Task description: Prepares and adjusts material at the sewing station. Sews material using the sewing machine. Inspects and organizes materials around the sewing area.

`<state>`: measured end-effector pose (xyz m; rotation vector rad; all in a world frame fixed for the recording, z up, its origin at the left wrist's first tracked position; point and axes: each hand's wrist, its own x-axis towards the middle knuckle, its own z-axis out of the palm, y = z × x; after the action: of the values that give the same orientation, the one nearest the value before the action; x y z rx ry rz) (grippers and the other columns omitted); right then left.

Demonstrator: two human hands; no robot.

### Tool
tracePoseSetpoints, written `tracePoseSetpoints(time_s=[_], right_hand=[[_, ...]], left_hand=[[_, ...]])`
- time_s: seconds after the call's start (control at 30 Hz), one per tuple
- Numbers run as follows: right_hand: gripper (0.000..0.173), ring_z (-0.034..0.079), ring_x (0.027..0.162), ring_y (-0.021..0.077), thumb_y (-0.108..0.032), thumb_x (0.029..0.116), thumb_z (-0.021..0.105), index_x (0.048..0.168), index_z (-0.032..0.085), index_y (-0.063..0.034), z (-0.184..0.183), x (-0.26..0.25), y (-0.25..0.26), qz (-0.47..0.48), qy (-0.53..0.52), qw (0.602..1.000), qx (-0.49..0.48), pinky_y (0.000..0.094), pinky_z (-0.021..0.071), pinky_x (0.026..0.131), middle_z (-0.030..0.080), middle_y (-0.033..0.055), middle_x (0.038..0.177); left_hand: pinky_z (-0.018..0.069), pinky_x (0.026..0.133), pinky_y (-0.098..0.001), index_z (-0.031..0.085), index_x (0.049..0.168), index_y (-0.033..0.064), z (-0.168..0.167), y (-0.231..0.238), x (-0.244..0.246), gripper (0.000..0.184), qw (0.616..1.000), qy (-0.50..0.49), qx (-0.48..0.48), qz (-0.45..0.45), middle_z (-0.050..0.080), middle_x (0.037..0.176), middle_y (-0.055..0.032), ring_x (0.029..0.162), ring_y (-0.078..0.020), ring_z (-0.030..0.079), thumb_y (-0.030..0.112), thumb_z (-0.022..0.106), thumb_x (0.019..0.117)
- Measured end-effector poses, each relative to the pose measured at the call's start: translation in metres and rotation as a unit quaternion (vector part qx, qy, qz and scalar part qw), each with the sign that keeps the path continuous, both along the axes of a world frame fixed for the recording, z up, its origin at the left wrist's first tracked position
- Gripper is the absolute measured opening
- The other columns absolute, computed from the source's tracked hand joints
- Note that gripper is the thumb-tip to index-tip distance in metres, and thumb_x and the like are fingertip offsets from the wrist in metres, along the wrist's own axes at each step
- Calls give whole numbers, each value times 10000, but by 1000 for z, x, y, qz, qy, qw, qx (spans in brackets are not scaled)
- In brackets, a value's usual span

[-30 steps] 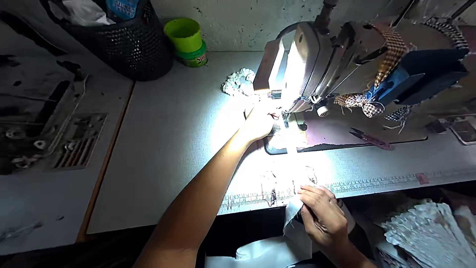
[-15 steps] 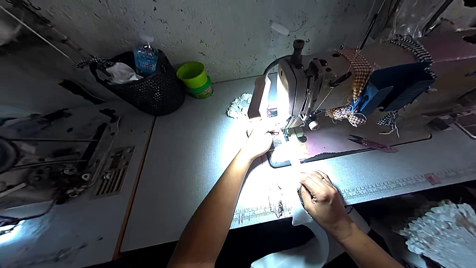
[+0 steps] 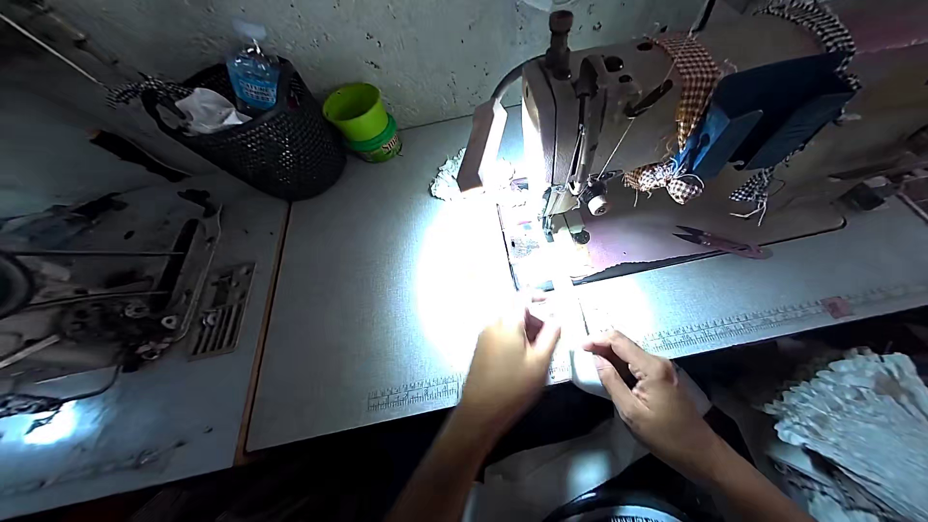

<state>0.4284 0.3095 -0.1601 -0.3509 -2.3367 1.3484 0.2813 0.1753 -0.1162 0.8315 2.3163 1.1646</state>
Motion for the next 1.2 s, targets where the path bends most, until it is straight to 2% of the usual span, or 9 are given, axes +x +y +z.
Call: tracePoseSetpoints(time_s=[0.07,0.13,0.23,0.3,0.37,0.5,0.7,1.0,1.2], right_hand=[[260,656,795,-4,-226,1045,530,1192,594,-22,3,18,-13,28,1,992,-122,178,567,721,694,-30,911],[350,656,750,22,-268,1007,628,1246,507,-42,-2,37,-27,41,-21,973,-227,191,566,688,680,-46,846],[307,727,862,64,-210,942,699,1197,608,-64,-19,54,-37,44,-118,937,-326,243,618,777,747,-9,946],[168,707,808,32,-220,940,693,1026,718,-78,-27,59,-38,29,-144,942,-303,221,598,744,739,-24,876],[221,669,815,8,-288,964,649,922,733,-89,-24,67,-39,40,-118,972,-201,195,564,749,706,-28,864],[402,618,727,147,-325,1062,504,757,607,-85,-12,82,-49,127,20,991,30,294,511,702,594,49,698],[451,530,586,93,-340,1047,488,685,577,-86,-24,89,-47,193,-128,969,-83,289,422,537,518,10,614],[483,483,477,132,-346,1012,510,595,497,-103,-14,91,-50,195,-113,974,31,326,362,448,439,11,511],[536,429,507,56,-409,1049,512,598,476,-123,-23,92,-37,222,-196,945,-141,276,337,491,410,-44,538]], left_hand=[[603,702,-243,654,1265,12,-12,-17,47,361,996,-40,79,13,743,872,9,739,-47,698,218,661,969],[626,789,-241,626,1276,-57,-21,-25,76,369,983,-79,161,46,766,967,-47,850,-75,740,98,678,945],[637,828,-275,615,1273,-81,-34,-30,96,362,964,-137,210,83,767,1048,-109,909,-137,758,-1,679,926],[641,830,-293,621,1256,-82,-40,-30,102,341,958,-157,221,92,760,1070,-130,909,-160,761,-26,674,924],[637,853,-298,643,1258,-82,-41,-31,107,309,959,-153,217,99,761,1094,-132,928,-157,759,-4,636,959],[630,875,-310,644,1245,-104,-30,-32,120,288,951,-198,216,96,762,1078,-138,959,-174,757,33,493,1042],[627,883,-372,625,1204,-124,-31,-29,132,296,866,-379,283,164,760,1043,-201,943,-255,764,28,401,1083],[613,936,-383,583,1265,-131,-30,-22,136,298,857,-415,270,142,750,1106,-195,995,-254,757,13,402,1077],[616,919,-375,610,1230,-126,-35,-22,135,265,854,-427,260,146,749,1088,-191,978,-246,755,-5,445,1062]])
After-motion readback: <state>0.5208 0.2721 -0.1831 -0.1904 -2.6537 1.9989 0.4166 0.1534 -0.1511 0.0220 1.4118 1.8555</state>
